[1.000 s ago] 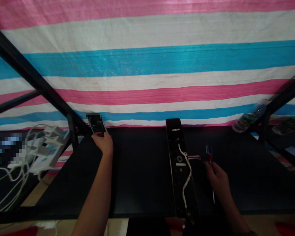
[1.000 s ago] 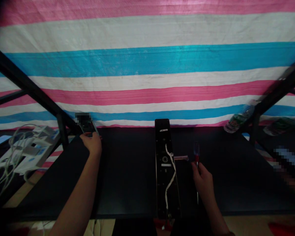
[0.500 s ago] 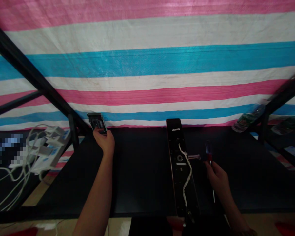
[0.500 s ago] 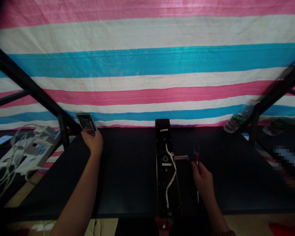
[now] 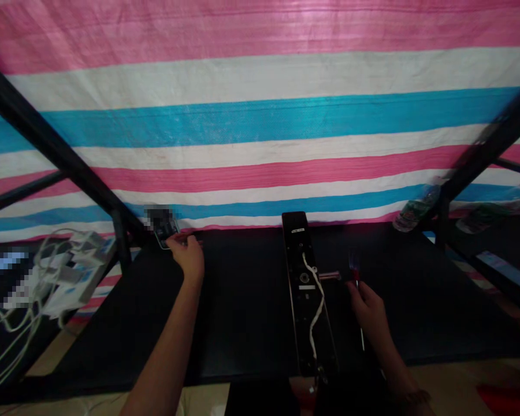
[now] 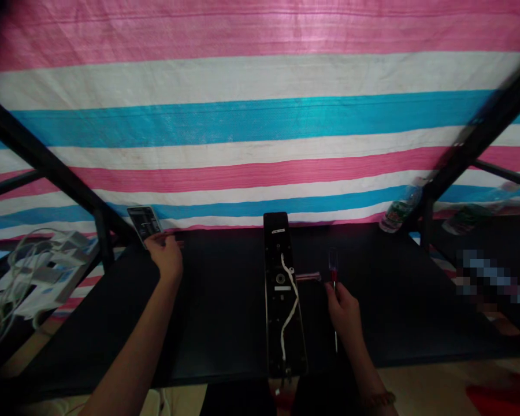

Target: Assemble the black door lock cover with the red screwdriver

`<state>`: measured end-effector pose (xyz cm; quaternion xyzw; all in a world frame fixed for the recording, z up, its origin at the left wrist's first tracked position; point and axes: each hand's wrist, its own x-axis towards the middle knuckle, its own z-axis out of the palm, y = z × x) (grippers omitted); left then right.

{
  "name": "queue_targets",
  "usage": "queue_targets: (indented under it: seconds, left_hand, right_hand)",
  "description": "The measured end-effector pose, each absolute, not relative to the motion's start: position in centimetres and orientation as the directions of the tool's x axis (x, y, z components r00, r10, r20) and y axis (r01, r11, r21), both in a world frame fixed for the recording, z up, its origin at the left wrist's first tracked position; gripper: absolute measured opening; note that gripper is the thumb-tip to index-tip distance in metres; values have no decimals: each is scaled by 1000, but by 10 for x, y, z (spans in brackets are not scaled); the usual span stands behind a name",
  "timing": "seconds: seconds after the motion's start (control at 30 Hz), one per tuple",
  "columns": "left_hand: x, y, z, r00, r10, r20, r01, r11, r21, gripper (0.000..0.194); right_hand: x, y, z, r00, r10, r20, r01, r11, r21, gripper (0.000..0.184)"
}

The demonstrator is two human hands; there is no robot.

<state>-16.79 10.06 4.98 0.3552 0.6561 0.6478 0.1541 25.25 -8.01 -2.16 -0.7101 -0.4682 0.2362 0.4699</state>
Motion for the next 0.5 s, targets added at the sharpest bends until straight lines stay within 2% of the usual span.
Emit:
queue_targets:
  seconds: [0.17,0.37,0.43,0.5]
  left_hand:
    - [-78,41,27,-360,928,101,68,-82,994,19]
    - [1,-38,1,-117,993,-34,-87,24,996,41]
    - [13,-54,3,-51,997,-64,-61,61,996,43]
    - [19,-64,7,3,1000,-30,18,30,999,45]
  right_hand:
    - [251,-80,-18,447,887,112,443,-111,-890,49]
    - [252,-81,-17,450,889,86,419,-126,-899,50]
    - [251,-81,-17,445,892,85,415,-121,-902,50]
    - [251,-81,-17,437,894,93,419,-111,-901,50]
